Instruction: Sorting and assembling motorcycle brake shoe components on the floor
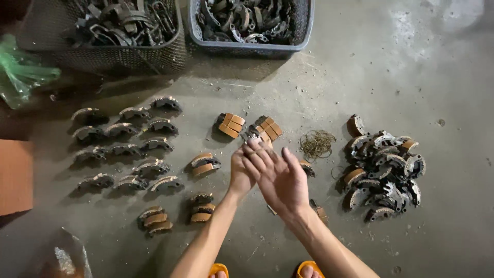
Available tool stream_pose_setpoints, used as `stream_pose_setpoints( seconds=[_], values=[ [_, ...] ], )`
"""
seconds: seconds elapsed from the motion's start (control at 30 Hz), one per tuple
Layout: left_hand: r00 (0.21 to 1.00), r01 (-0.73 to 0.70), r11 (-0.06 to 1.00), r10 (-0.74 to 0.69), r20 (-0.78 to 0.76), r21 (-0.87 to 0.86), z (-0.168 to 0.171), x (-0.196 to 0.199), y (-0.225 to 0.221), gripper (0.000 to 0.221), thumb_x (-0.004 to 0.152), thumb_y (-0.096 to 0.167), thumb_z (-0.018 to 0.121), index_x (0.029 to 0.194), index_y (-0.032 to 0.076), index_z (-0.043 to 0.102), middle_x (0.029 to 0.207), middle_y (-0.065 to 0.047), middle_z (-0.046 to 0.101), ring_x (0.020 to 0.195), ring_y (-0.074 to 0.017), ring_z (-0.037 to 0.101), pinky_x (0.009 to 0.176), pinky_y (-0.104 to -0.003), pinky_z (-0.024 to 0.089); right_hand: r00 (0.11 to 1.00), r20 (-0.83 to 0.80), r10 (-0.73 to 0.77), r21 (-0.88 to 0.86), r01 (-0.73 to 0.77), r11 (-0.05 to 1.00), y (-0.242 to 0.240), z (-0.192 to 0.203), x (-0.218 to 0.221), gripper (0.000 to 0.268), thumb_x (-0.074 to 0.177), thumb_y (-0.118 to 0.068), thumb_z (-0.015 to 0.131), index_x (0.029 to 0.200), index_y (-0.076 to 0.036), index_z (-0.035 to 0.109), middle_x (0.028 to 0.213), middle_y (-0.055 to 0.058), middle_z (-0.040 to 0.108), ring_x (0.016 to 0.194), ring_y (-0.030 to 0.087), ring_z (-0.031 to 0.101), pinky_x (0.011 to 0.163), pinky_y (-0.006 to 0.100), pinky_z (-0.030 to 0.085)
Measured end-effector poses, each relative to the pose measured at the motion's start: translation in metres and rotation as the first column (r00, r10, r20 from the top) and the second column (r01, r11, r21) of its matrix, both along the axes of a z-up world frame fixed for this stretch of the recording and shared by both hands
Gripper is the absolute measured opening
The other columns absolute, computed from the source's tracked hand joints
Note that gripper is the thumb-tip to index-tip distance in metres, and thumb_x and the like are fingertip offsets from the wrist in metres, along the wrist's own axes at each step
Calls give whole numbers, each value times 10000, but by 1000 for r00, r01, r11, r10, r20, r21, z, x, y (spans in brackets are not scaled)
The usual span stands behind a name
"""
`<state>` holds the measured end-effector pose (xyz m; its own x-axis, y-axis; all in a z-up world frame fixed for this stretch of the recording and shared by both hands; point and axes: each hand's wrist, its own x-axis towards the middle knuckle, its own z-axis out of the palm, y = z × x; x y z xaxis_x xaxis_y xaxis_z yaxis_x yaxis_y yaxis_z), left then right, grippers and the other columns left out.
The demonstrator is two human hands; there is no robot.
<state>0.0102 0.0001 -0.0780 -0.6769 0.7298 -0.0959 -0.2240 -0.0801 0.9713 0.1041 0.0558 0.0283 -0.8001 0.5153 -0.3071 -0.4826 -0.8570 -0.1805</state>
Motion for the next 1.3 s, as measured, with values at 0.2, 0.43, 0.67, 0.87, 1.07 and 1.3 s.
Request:
stream_pose_setpoints(
  seconds=[0.2, 0.43, 0.67, 0.87, 1.07, 1.3],
  values=[
    [881, -28, 999, 46, 472, -46, 30, -32, -6, 155, 832, -45, 747, 962, -106, 687, 910, -210, 722, 781, -291, 719, 737, -341, 641, 879, 476, 11, 441, -249, 862, 34, 6, 49, 513, 923, -332, 589, 1255, 52, 661, 1071, 224, 700, 1091, 340, 557, 881, 442, 292],
    [690, 89, 992, -123, 713, 86, 23, -24, -26, 357, 861, -118, 701, 1125, -214, 479, 969, -316, 681, 794, -318, 755, 691, -285, 684, 730, 537, -423, 529, -681, -506, 65, 28, 45, 552, 874, -579, 632, 1309, -254, 731, 705, -37, 596, 654, 145, 460, 779, 360, 376],
    [816, 236, 932, -344, 465, 275, 48, -4, -19, 442, 875, 114, 746, 1254, -67, 609, 1027, -155, 723, 894, -207, 726, 797, -281, 641, 762, 560, -326, 416, -598, -685, 32, 48, 51, 796, 830, -703, 635, 1497, -277, 557, 1031, 98, 654, 816, 236, 582, 840, 505, 494],
    [799, 488, 761, -587, 131, 428, 81, 1, -25, 434, 904, 290, 821, 1213, 46, 638, 1075, -164, 756, 787, -165, 714, 800, -291, 642, 910, 391, -136, 914, -366, 177, 75, 22, 75, 159, 761, -5, 797, 888, -101, 790, 753, 58, 788, 500, 56, 542, 410, 197, 374],
    [334, 805, 532, -771, 543, 261, 79, 6, -30, 825, 690, -30, 855, 1346, -69, 357, 1007, -303, 693, 798, -343, 725, 728, -418, 661, 895, 434, 103, 819, -440, 369, 87, 54, 66, 105, 708, -55, 868, 788, -62, 801, 660, 54, 751, 505, 94, 584, 477, 252, 483],
    [367, 842, 518, -756, 542, 151, 81, -1, -32, 813, 617, 117, 916, 1239, -74, 428, 950, -262, 735, 769, -298, 745, 685, -359, 661, 868, 467, 168, 812, -496, 308, 95, 39, 71, 94, 750, -93, 858, 824, -56, 814, 653, 56, 749, 487, 87, 561, 458, 230, 464]
  ],
)
